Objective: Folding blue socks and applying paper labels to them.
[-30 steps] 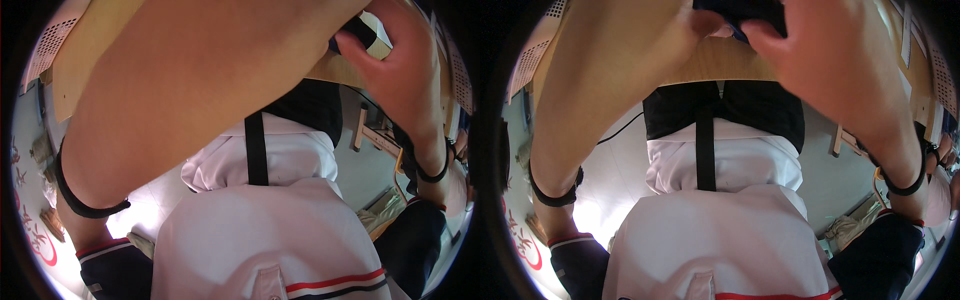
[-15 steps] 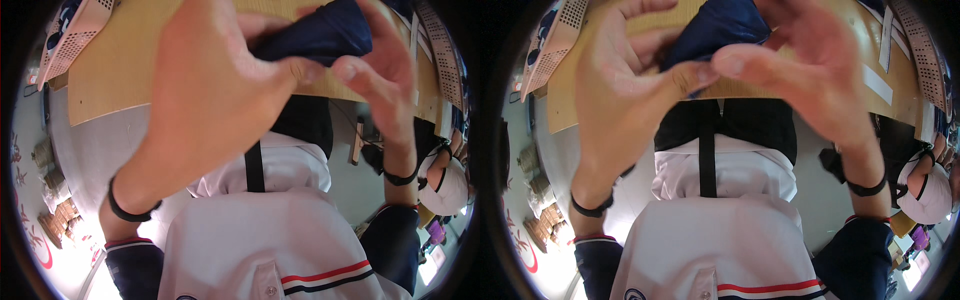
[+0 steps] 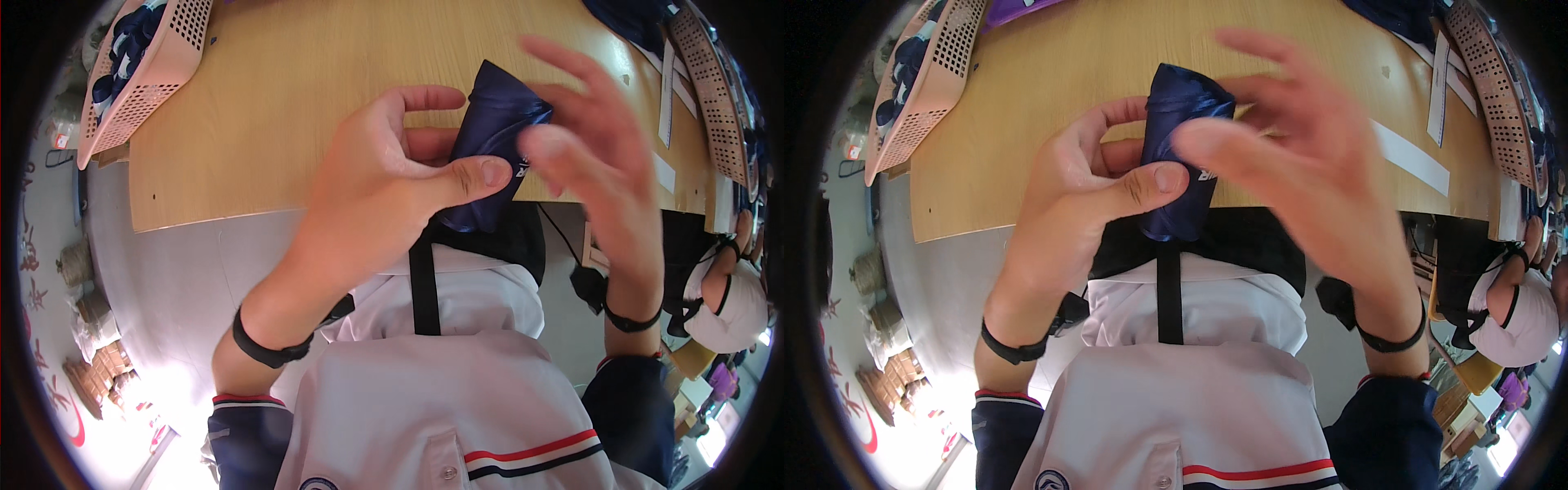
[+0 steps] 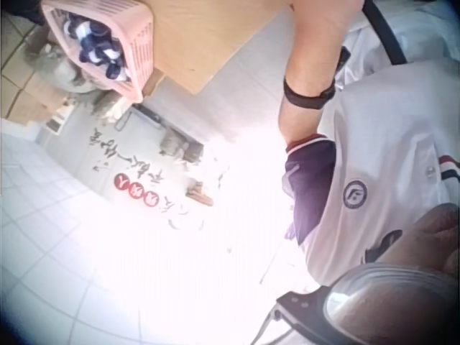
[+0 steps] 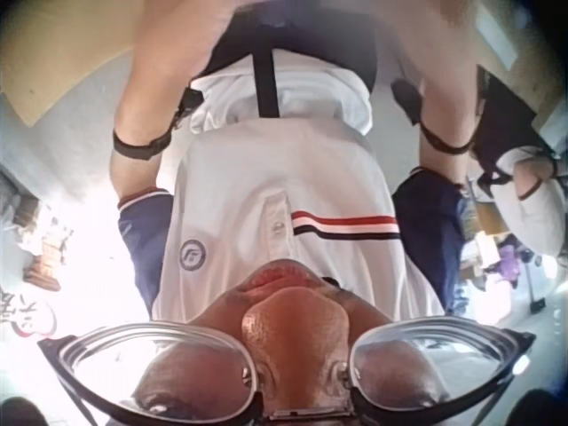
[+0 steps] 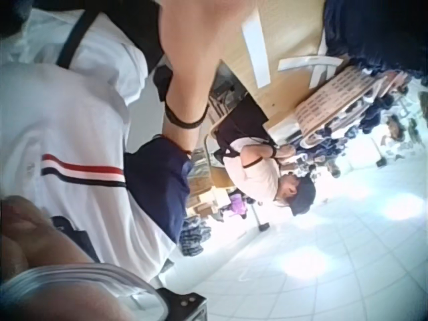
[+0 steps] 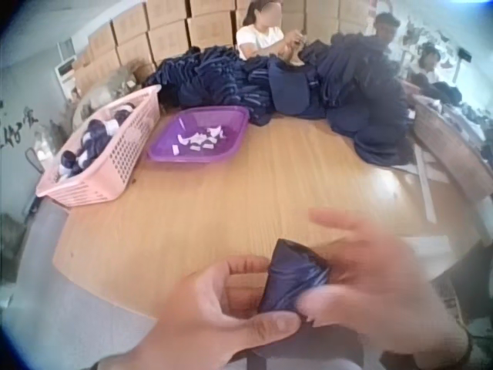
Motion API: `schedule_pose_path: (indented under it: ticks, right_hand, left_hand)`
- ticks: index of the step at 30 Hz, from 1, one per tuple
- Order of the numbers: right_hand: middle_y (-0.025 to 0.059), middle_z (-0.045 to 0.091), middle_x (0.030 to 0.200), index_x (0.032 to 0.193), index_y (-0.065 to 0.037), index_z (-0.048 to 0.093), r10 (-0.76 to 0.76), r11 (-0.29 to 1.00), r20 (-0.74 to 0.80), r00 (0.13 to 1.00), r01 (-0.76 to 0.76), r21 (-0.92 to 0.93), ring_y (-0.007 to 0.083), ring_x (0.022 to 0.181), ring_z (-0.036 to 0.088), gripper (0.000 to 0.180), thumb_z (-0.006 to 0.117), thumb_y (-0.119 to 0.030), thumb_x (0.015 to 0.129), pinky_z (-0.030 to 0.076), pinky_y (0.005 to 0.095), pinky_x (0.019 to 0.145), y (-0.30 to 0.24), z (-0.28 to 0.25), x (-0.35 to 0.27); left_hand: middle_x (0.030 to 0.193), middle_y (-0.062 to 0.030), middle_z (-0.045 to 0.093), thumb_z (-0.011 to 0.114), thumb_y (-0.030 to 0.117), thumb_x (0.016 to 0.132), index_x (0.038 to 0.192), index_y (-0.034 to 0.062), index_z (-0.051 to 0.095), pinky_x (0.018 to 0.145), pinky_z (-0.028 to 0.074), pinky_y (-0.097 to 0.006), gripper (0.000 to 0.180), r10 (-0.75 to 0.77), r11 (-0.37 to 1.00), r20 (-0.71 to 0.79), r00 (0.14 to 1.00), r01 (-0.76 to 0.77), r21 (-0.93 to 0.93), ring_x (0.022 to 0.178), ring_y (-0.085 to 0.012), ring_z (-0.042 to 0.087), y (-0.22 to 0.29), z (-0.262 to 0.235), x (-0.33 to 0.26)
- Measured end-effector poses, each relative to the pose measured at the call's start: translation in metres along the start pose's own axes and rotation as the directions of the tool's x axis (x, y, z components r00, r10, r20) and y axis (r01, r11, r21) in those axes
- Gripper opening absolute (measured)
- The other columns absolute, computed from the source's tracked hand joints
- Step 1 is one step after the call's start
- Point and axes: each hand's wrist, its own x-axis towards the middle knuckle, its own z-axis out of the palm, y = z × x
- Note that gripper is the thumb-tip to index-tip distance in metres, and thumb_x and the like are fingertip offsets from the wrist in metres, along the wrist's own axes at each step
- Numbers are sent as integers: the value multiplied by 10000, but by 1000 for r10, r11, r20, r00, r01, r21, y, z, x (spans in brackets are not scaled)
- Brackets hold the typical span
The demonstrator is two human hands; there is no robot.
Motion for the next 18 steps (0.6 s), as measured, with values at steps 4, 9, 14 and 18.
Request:
schedule_pose_path:
  ticks: [4, 9, 14, 18]
  right_hand:
    - [117, 708, 1109, 1378, -13, 550, -115, 802, -327, 938, -107, -587, 181, 1047, 677, 577, 764, -175, 867, 526, 309, 902, 39, -66, -26]
    - [179, 556, 1428, 1349, -26, 602, -271, 460, -124, 955, 15, -888, 336, 1378, 481, 580, 755, -101, 794, 380, 445, 1144, 67, -54, -54]
    - [166, 633, 1330, 1237, -18, 681, -354, 474, -52, 934, 132, -870, 326, 1310, 556, 532, 717, 83, 715, 439, 441, 1101, 80, -48, -79]
    - [147, 707, 1124, 1077, -6, 740, -541, 579, -238, 806, 153, -801, 265, 1040, 677, 308, 654, 72, 791, 540, 305, 889, 64, -67, -82]
  left_hand:
    - [1092, -145, 703, 797, 183, 842, 1309, -96, 511, 860, 541, -280, 615, 60, 964, 59, 996, -42, -263, 972, -191, 688, -8, 0, 0]
    - [1265, -227, 640, 639, 270, 978, 1366, -82, 495, 1029, 497, -395, 543, 206, 887, -47, 977, -207, -413, 1172, -311, 644, -32, -21, 17]
    - [1289, -228, 625, 579, 316, 1012, 1368, -71, 496, 1014, 506, -395, 533, 253, 903, -5, 967, -238, -358, 1193, -309, 631, -17, -23, 17]
    - [1280, -219, 633, 635, 304, 981, 1352, -62, 513, 1004, 510, -385, 535, 292, 882, 9, 956, -266, -389, 1174, -300, 641, -23, -23, 18]
